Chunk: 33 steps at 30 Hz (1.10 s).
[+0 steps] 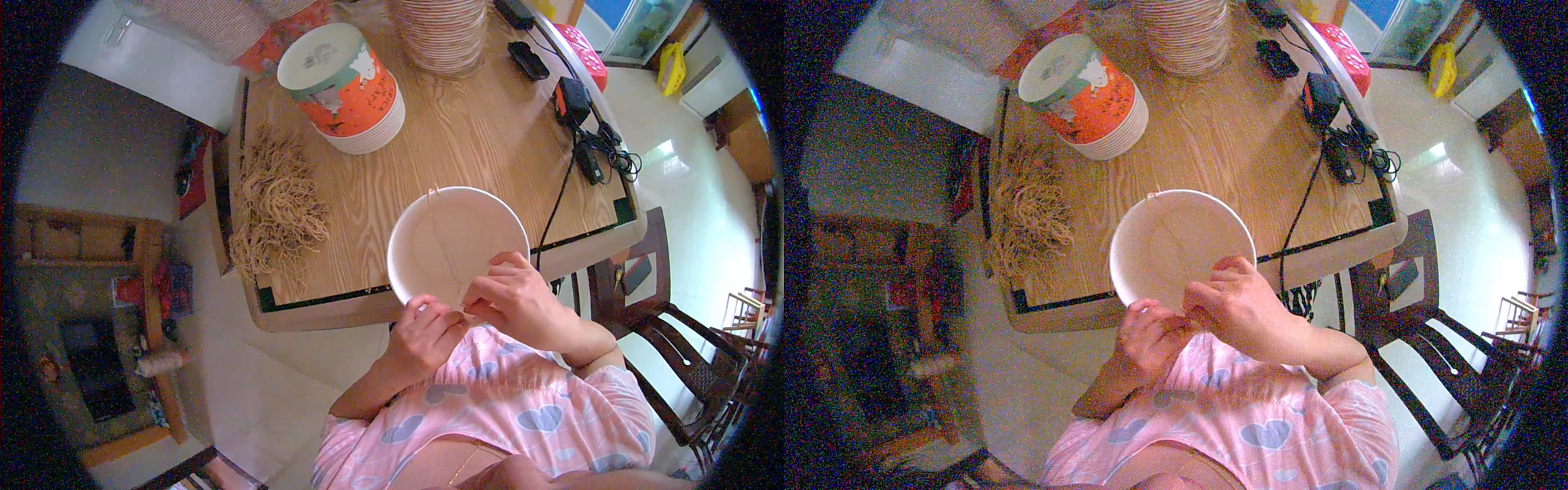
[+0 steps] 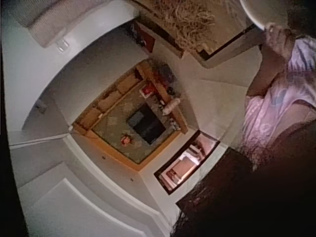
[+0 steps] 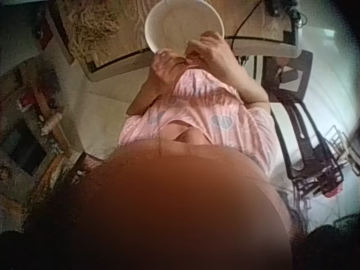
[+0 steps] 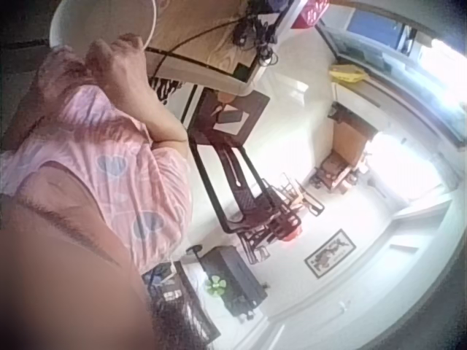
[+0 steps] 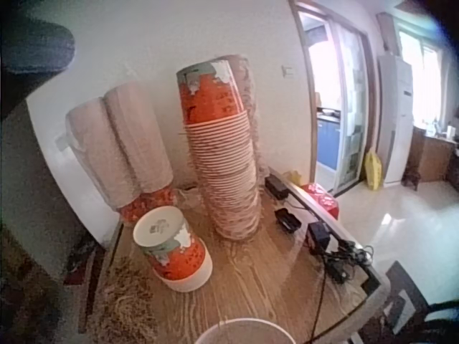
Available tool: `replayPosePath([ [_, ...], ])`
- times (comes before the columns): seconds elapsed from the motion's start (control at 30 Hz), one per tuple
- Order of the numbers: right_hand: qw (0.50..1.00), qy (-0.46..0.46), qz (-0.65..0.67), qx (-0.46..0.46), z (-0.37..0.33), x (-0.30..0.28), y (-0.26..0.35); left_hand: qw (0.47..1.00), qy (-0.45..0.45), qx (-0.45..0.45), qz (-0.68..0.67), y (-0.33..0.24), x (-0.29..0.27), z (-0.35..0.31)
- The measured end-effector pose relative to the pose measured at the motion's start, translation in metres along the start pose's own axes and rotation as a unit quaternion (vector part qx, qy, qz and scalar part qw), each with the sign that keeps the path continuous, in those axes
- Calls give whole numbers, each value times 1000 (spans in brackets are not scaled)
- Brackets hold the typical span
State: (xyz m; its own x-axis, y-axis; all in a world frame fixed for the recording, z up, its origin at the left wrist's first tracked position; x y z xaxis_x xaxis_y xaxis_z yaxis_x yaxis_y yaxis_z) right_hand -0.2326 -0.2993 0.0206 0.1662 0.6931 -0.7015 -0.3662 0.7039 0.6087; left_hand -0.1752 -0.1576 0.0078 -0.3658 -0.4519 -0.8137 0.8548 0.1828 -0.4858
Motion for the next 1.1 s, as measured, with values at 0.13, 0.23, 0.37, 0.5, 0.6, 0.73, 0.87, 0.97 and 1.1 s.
replayPosePath([
  [0.13, 1000, 27, 0, 10, 2, -1, 0, 1000, 6, 6, 1, 1, 1, -3],
  [0.23, 999, 21, -36, -14, 4, 0, 0, 1000, 14, 8, -4, 3, 4, -6],
  [0.37, 999, 26, -33, -16, 9, 0, 2, 1000, 15, 16, -1, 3, 4, -6],
  [0.5, 999, 43, -2, -14, 10, 4, 1, 1000, 8, 4, 4, 3, 3, -6],
  [0.6, 999, 39, -3, -9, 10, 5, 2, 1000, 11, 3, 2, 2, 2, -5],
  [0.73, 999, 42, -7, -3, 9, 6, 1, 1000, 17, 5, -1, 3, 3, -6],
  [0.87, 999, 39, -5, -6, 9, 8, -1, 1000, 23, 5, 0, 4, 3, -7],
  [0.97, 999, 51, -6, -5, 9, 9, -1, 1000, 19, 7, 8, 4, 4, -8],
  [1.1, 999, 42, -4, -7, 10, 8, -1, 1000, 22, 1, 8, 4, 4, -8],
])
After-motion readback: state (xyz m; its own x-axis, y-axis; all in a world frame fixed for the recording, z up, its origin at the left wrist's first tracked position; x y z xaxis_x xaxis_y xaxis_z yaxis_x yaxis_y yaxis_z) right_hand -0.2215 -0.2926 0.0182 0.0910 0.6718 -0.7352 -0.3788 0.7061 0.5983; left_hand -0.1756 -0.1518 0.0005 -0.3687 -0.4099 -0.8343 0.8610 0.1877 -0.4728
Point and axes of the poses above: each hand's wrist, its own z-axis towards the middle knuckle, its own x-axis out of the palm, y = z × x, the point moved 4 cm from there along z, towards the middle knuckle, and after that the axes turned 14 degrees about -x, right-handed, at the moved point
